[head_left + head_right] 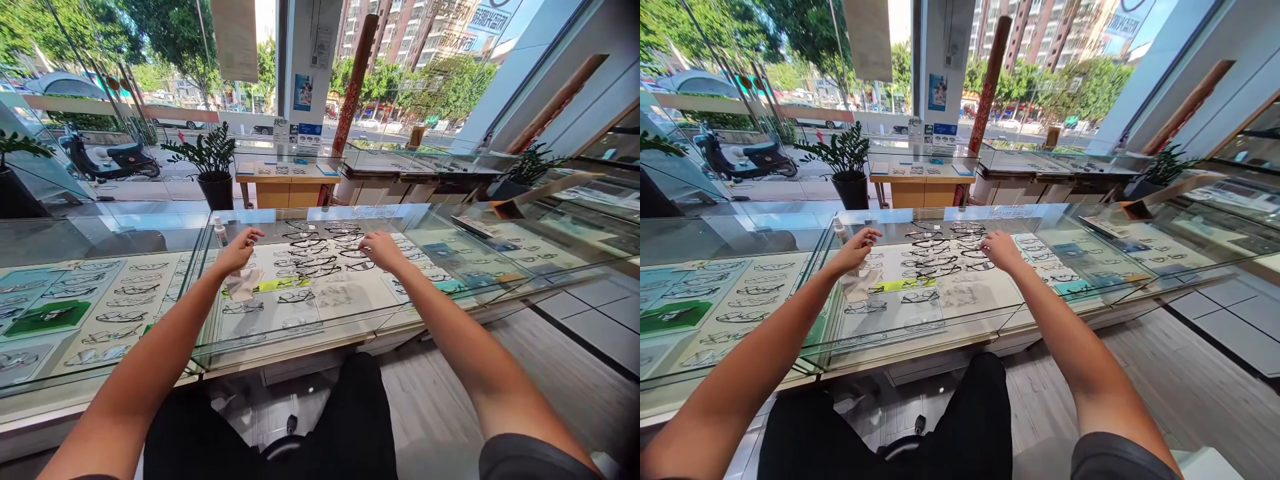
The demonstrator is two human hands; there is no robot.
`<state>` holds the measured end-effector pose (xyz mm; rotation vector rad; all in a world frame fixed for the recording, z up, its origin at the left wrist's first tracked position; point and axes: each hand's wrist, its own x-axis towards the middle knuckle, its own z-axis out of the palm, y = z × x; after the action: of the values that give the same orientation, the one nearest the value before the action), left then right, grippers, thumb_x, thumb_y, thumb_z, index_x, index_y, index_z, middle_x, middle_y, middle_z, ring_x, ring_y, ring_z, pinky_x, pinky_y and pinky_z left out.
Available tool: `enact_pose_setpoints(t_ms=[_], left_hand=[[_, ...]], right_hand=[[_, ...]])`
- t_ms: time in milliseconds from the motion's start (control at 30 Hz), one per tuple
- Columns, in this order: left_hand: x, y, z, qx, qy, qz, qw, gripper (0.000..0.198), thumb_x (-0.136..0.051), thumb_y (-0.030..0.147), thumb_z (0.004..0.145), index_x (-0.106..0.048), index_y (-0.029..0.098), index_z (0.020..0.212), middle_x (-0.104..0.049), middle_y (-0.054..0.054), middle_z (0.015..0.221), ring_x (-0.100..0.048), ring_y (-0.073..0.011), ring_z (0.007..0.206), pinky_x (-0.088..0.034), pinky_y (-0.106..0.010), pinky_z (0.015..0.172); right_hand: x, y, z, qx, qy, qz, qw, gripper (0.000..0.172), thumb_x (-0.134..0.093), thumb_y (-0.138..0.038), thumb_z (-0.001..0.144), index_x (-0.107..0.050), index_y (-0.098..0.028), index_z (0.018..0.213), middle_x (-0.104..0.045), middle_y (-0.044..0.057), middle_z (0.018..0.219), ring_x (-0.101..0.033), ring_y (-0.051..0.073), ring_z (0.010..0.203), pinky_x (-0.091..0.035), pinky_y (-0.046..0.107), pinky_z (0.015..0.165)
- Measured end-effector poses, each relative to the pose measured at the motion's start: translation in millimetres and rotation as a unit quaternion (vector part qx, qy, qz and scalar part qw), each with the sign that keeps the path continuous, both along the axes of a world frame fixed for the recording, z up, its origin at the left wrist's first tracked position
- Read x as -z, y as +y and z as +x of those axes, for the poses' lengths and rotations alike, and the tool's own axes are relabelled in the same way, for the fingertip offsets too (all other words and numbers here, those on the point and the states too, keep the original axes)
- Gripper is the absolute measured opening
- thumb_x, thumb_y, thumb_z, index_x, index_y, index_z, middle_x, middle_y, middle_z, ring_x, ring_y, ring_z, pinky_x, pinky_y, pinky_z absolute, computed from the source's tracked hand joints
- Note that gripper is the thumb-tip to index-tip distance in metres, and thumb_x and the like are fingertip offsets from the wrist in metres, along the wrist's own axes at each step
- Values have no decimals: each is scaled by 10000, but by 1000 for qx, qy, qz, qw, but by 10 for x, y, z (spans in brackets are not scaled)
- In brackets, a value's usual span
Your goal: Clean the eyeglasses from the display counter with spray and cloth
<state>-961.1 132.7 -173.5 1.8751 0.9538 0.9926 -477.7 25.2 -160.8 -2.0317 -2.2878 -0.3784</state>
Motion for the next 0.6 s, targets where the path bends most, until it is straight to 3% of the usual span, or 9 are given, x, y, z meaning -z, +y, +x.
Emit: enact_pose_setpoints(t_ms=[167,367,600], left_hand=[[-44,-49,34,8,-12,5,1000,592,-537,8,674,-723,202,1202,-628,-61,1077,-578,-184,930,-449,-284,793],[-84,-85,84,-2,-39,15,999,447,-566,30,740,-709,199,1129,-626,-48,1026,-585,-190,933,-457,-305,832],[-145,-161,47,-24,11,47,999,554,-554,1,720,-698,201,1216,-549,-11,967,-512,-169,832,-460,-312,870]], right_hand=[[58,17,11,-1,-2,-14,1000,276,-629,-272,1080,-894,-231,1146,-811,145,1238,-615,333,1151,-419,433,928],[63,-1,56,2,-6,-22,1000,286,-626,-286,1080,-900,-246,1152,-808,147,1237,-637,336,1164,-443,442,942],[-1,-21,76,16,11,-40,999,376,-541,-290,1076,-895,-233,1186,-792,147,1351,-633,352,1221,-488,489,1018]])
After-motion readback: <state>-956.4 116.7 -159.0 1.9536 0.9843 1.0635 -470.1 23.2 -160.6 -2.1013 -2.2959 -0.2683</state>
